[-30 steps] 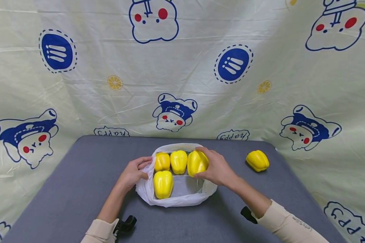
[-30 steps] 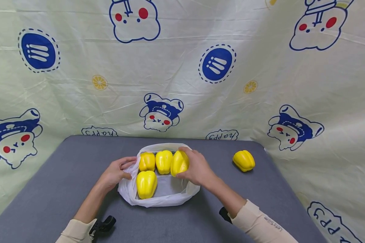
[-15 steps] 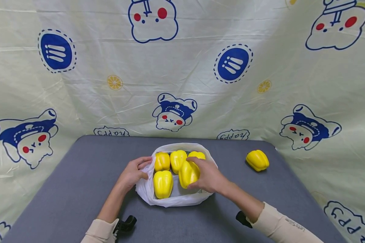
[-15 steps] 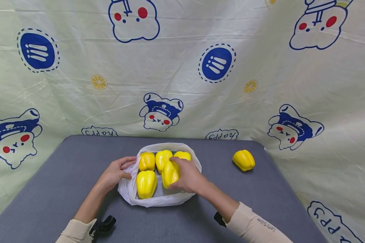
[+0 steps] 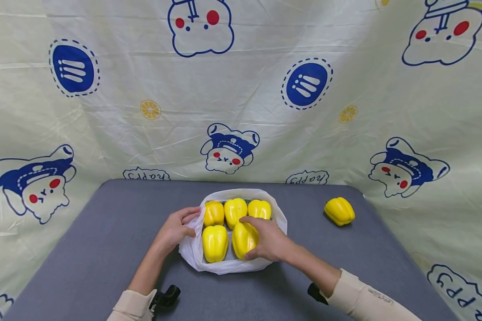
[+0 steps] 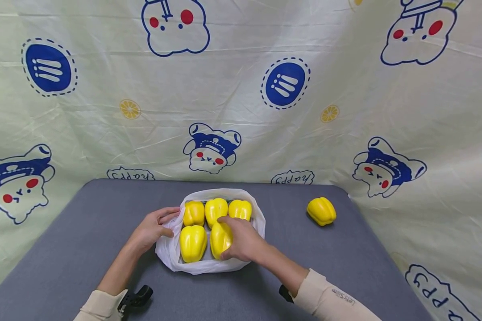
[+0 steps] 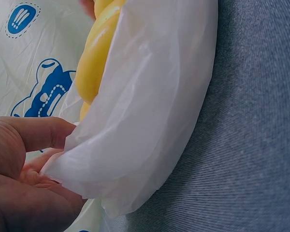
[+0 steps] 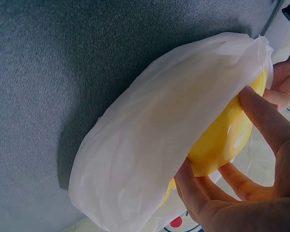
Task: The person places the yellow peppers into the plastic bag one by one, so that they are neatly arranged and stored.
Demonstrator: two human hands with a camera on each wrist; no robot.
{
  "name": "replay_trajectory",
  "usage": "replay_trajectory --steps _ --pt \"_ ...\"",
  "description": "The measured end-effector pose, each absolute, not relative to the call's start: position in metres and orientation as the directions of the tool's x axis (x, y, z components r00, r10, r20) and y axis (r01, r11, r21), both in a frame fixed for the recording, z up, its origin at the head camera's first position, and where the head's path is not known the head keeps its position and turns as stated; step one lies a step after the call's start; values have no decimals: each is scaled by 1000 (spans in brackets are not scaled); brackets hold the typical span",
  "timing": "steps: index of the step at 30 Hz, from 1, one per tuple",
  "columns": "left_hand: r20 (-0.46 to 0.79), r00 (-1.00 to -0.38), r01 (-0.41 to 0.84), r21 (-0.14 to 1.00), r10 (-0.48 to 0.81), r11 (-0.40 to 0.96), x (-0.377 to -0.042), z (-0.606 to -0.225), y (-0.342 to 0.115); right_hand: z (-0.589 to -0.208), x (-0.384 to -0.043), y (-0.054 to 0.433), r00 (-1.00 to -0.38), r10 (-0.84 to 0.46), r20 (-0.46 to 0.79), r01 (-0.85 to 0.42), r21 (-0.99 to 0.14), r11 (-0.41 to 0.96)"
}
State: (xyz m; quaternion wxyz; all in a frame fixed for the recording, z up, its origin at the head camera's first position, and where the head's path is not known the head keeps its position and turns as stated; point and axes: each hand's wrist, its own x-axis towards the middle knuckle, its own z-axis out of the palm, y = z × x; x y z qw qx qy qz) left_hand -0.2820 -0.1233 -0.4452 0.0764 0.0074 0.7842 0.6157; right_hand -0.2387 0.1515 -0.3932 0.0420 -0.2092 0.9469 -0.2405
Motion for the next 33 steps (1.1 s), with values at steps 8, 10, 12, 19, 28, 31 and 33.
replay_trajectory --steps 8,10,12,19,28,31,33 --pt "-119 -987 -91 967 108 238 -282 -444 -123 -398 -239 149 -900 -437 5 -386 -475 791" --pt "-119 -987 -91 967 107 237 -282 -444 -123 -398 -240 149 -899 -439 2 -386 -481 787" --pt "-119 -987 -91 967 106 236 -282 -444 -123 -398 -240 148 -896 -444 1 -390 -483 784" --pt "-121 -987 -93 967 107 237 -281 -443 -122 -399 -241 148 -894 -449 -17 -387 -478 789" --pt "-119 -987 -91 969 110 230 -282 -445 -123 -400 -243 148 -891 -454 -31 -387 -473 791" --pt "-121 -987 -93 968 108 233 -282 -445 -123 -400 -243 147 -894 -446 -43 -374 -478 795" --pt "-120 -987 -93 968 107 234 -282 -445 -124 -400 -243 147 -897 -440 -49 -365 -481 797"
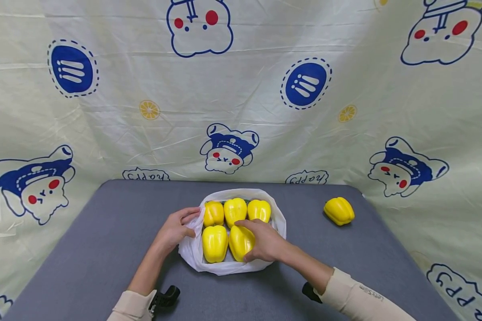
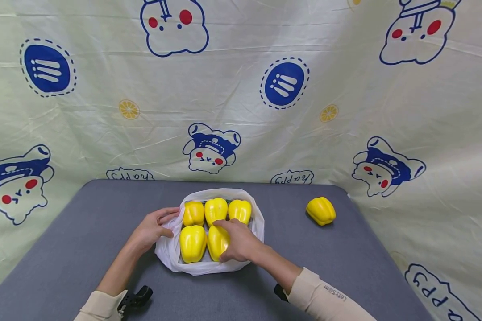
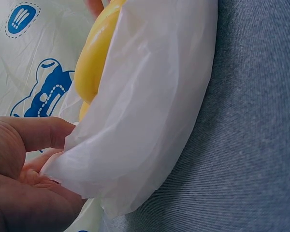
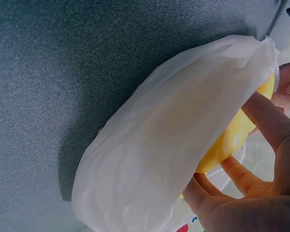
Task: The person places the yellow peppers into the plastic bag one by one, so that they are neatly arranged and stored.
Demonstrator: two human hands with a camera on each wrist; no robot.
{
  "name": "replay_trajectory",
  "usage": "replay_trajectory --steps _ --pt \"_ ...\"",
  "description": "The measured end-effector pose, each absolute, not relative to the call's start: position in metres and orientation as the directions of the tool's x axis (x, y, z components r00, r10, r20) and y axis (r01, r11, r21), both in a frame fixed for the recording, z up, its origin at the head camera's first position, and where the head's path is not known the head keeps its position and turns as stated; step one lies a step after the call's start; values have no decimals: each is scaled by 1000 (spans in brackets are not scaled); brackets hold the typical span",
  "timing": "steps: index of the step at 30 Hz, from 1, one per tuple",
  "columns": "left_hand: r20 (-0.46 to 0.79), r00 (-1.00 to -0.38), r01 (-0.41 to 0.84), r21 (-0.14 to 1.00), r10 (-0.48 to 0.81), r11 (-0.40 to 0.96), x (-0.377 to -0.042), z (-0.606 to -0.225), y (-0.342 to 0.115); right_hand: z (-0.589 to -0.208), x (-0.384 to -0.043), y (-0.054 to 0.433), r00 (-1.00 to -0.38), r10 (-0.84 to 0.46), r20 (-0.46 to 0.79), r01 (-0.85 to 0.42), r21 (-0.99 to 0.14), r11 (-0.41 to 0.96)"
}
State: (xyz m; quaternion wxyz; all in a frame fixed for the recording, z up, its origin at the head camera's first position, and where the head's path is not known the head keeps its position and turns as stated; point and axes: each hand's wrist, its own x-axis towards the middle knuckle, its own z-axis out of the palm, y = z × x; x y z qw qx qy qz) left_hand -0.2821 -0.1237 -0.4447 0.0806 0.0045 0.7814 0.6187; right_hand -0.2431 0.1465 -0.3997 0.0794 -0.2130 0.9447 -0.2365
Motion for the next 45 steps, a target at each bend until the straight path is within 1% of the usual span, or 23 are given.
replay_trajectory --steps 11,17,28,45 --pt "-119 -987 -90 966 108 241 -281 -443 -124 -402 -243 149 -902 -430 -40 -360 -477 802" --pt "-116 -987 -87 967 110 239 -280 -443 -124 -405 -243 149 -902 -431 -27 -362 -498 788" --pt "-95 -989 -68 971 109 231 -281 -447 -122 -409 -244 151 -892 -452 5 -395 -495 774" --pt "-90 -990 -60 968 113 246 -281 -445 -122 -403 -244 152 -892 -452 -34 -379 -491 785"
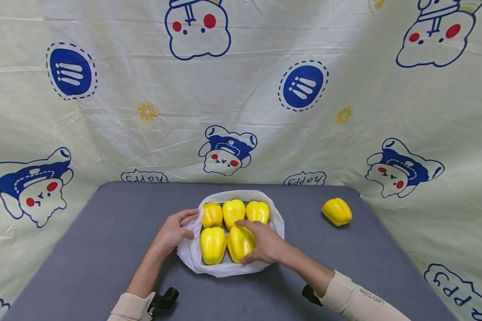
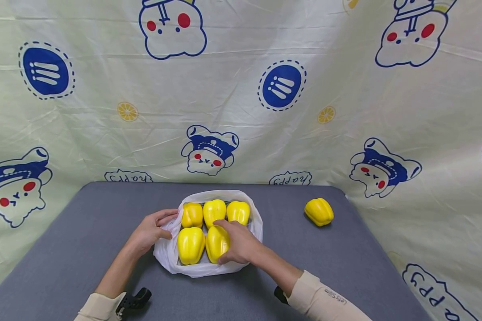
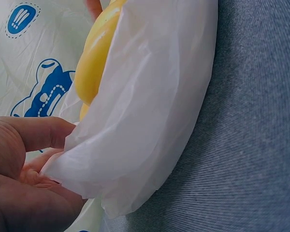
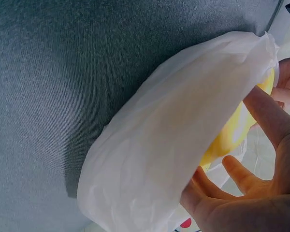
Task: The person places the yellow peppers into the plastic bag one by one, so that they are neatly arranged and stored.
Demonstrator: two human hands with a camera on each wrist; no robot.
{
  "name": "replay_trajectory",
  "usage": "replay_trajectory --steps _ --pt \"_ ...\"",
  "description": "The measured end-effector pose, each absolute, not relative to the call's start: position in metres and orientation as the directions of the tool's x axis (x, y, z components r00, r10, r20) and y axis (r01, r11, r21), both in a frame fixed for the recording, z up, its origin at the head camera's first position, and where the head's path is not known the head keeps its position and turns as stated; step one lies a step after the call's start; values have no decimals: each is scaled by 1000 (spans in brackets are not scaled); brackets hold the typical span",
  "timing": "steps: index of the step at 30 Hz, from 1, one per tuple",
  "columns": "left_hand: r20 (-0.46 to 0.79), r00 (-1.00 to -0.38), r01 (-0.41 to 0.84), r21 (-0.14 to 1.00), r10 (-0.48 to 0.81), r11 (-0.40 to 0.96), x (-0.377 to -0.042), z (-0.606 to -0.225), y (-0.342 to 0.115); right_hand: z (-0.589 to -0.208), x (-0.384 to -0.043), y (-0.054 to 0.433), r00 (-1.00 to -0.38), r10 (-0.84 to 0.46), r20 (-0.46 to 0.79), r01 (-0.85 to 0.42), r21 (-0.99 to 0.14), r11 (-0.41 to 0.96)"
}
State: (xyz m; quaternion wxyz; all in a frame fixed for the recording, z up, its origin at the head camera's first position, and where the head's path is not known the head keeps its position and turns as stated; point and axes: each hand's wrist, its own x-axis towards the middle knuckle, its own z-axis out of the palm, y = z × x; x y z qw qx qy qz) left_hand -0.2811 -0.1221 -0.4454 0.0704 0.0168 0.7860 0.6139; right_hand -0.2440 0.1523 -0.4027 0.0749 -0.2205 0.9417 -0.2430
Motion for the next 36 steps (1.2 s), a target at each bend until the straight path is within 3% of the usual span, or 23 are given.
replay_trajectory --steps 16,27,36 --pt "-89 -990 -61 970 110 236 -280 -445 -122 -377 -248 180 -952 -305 -8 -259 -506 822" --pt "-95 -989 -66 969 114 238 -283 -447 -123 -360 -255 219 -964 -253 75 -260 -446 857" --pt "-101 -988 -72 968 113 238 -283 -447 -123 -353 -260 256 -981 -183 69 -195 -431 881"
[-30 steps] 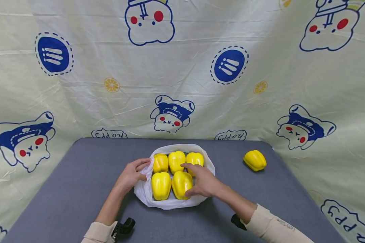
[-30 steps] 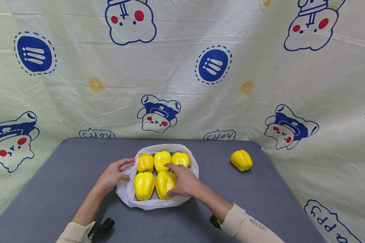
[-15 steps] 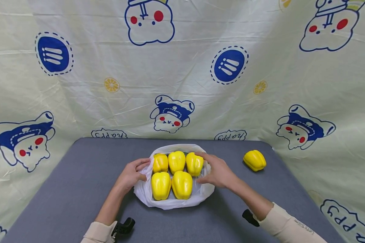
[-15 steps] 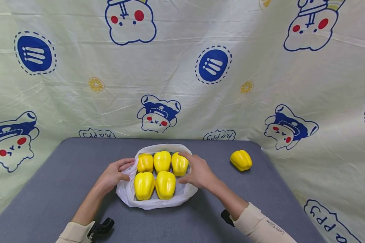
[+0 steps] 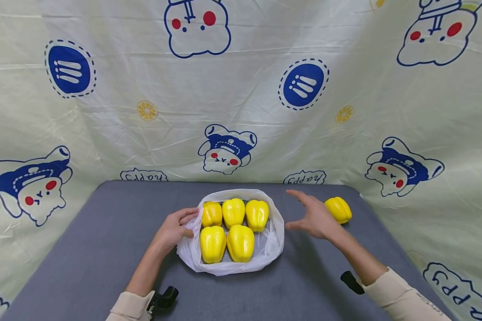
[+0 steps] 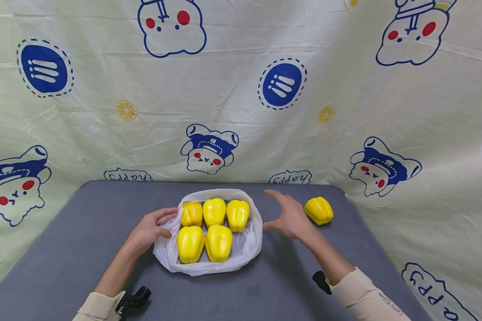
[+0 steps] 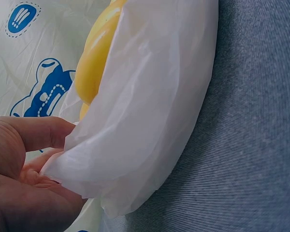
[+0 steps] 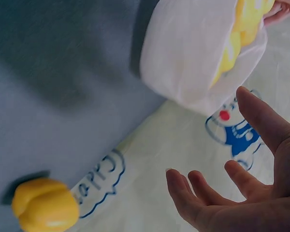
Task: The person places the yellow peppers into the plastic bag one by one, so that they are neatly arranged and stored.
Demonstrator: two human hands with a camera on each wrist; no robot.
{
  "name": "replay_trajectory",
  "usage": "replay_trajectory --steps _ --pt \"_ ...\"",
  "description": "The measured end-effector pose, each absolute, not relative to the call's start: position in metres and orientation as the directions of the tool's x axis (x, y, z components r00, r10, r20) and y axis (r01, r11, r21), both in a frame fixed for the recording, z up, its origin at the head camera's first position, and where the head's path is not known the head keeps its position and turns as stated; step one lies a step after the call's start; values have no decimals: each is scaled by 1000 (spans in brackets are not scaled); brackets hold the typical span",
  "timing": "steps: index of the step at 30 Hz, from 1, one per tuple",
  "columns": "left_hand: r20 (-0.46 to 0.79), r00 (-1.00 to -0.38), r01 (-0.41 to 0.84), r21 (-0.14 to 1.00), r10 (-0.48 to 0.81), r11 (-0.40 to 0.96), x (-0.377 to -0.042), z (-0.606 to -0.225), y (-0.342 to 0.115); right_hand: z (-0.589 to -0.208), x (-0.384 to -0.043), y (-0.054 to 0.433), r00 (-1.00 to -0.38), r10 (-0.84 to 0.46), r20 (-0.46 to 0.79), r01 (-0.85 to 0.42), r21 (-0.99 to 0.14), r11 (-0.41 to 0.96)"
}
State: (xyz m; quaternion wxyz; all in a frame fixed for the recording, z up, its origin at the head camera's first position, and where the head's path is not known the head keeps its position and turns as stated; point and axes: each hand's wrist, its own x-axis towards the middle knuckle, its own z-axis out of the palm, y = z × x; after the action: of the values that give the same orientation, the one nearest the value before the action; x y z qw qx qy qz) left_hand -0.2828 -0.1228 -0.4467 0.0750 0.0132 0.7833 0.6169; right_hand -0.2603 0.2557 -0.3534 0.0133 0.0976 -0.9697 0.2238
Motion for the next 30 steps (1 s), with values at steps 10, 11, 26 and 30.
replay_trajectory --steps 10,11,26,30 --pt "-94 -988 -63 969 120 240 -282 -447 -124 -355 -273 309 -994 -91 61 -107 -391 914" --pt "-96 -988 -65 969 120 238 -282 -447 -123 -356 -274 315 -995 -83 59 -100 -392 915" --pt "-112 -987 -82 967 111 242 -281 -446 -122 -383 -290 372 -998 6 70 -24 -408 913" --pt "-113 -987 -83 968 116 237 -281 -445 -123 -388 -297 379 -999 28 46 7 -411 912"
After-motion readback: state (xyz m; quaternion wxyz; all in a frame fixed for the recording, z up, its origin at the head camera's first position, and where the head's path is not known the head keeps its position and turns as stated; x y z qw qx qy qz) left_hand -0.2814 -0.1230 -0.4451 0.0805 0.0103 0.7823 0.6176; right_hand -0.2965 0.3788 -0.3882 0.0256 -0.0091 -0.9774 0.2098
